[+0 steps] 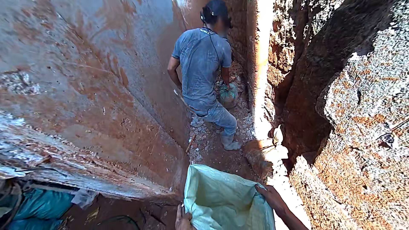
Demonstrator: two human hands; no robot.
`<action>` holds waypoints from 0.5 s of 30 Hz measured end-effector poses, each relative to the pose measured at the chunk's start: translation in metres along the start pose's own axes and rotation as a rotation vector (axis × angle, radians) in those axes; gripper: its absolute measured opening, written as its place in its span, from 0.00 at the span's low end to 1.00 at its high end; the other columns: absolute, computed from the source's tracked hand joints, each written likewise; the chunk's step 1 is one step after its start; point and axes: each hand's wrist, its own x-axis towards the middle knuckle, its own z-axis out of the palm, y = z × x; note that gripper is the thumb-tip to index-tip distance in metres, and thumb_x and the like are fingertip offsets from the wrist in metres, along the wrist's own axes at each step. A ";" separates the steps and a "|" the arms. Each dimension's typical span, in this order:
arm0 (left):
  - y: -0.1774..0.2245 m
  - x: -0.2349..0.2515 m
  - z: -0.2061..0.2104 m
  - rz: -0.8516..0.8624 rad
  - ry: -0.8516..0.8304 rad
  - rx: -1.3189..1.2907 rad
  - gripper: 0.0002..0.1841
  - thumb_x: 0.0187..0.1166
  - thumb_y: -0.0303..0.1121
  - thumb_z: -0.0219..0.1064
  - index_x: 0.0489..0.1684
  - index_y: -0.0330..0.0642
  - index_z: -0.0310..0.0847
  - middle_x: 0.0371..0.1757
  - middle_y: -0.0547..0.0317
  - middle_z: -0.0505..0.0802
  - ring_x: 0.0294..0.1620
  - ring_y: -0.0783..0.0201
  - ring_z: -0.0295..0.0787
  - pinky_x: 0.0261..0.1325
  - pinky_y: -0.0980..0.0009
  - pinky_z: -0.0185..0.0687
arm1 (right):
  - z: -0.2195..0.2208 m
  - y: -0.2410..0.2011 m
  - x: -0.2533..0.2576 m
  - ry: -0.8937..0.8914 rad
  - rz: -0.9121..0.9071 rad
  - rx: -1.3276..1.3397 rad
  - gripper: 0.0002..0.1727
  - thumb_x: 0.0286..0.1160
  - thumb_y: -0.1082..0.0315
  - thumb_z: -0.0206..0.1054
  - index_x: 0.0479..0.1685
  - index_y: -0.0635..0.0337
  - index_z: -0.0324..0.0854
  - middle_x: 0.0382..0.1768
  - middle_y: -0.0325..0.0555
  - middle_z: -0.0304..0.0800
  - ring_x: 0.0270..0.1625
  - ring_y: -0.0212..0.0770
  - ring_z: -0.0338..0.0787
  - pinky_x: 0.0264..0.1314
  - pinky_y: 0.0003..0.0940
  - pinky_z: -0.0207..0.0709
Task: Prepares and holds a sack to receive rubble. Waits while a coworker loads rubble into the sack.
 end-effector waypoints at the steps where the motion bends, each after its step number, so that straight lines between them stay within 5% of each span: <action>1: -0.004 -0.001 -0.002 0.000 -0.006 -0.024 0.45 0.63 0.06 0.50 0.92 0.33 0.50 0.91 0.36 0.60 0.83 0.46 0.67 0.76 0.50 0.73 | -0.002 0.000 0.000 0.000 0.000 0.005 0.20 0.83 0.50 0.66 0.45 0.59 0.92 0.39 0.51 0.94 0.46 0.45 0.91 0.56 0.53 0.82; 15: -0.001 -0.035 -0.005 0.065 -0.037 -0.140 0.43 0.63 0.09 0.47 0.90 0.35 0.51 0.84 0.42 0.70 0.73 0.60 0.78 0.69 0.62 0.80 | -0.021 0.005 -0.023 -0.006 -0.022 0.192 0.17 0.83 0.56 0.64 0.37 0.60 0.91 0.32 0.45 0.93 0.38 0.38 0.92 0.48 0.44 0.86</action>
